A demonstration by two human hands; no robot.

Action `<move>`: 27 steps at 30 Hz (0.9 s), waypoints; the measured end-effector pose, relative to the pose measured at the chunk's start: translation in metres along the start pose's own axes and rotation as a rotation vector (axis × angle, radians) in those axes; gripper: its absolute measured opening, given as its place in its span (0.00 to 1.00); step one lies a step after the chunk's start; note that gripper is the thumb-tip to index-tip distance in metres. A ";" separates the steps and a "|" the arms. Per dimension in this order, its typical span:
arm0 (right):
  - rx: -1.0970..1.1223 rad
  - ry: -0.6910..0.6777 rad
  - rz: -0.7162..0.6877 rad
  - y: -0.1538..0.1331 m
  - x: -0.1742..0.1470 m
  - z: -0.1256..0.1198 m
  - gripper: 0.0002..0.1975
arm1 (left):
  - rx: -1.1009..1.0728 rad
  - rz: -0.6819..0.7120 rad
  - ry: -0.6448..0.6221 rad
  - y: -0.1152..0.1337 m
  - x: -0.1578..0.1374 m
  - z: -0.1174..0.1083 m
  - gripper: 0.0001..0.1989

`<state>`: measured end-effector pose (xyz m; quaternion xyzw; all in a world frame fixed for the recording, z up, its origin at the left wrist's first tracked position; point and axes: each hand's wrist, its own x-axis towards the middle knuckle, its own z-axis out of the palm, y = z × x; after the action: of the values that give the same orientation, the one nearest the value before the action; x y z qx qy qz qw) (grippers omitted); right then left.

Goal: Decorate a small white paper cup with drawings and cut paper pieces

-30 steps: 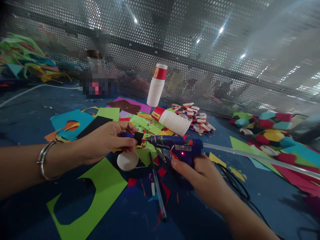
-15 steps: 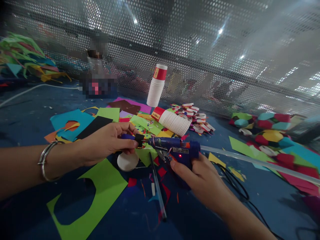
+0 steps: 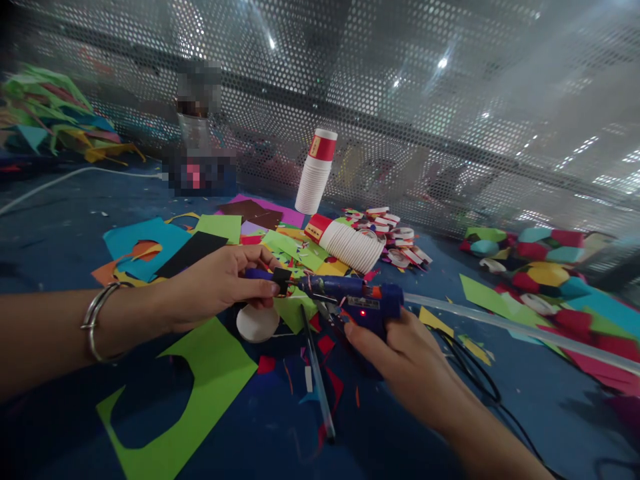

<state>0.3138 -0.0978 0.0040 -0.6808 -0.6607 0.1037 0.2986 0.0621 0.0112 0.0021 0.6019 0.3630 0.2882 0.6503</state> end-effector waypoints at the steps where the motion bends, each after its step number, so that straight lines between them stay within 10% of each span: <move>1: 0.002 -0.001 -0.003 0.000 0.000 0.000 0.17 | -0.003 -0.003 0.001 0.000 0.000 0.000 0.11; 17: 0.005 -0.175 -0.019 -0.011 0.004 -0.003 0.17 | 0.153 0.124 0.018 -0.004 0.002 -0.001 0.10; 27: -0.035 0.022 0.090 -0.004 0.015 -0.012 0.19 | 0.017 0.035 0.045 -0.002 0.005 0.001 0.11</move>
<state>0.3180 -0.0871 0.0194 -0.7161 -0.6278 0.0982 0.2888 0.0654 0.0141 -0.0005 0.6070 0.3692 0.3099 0.6318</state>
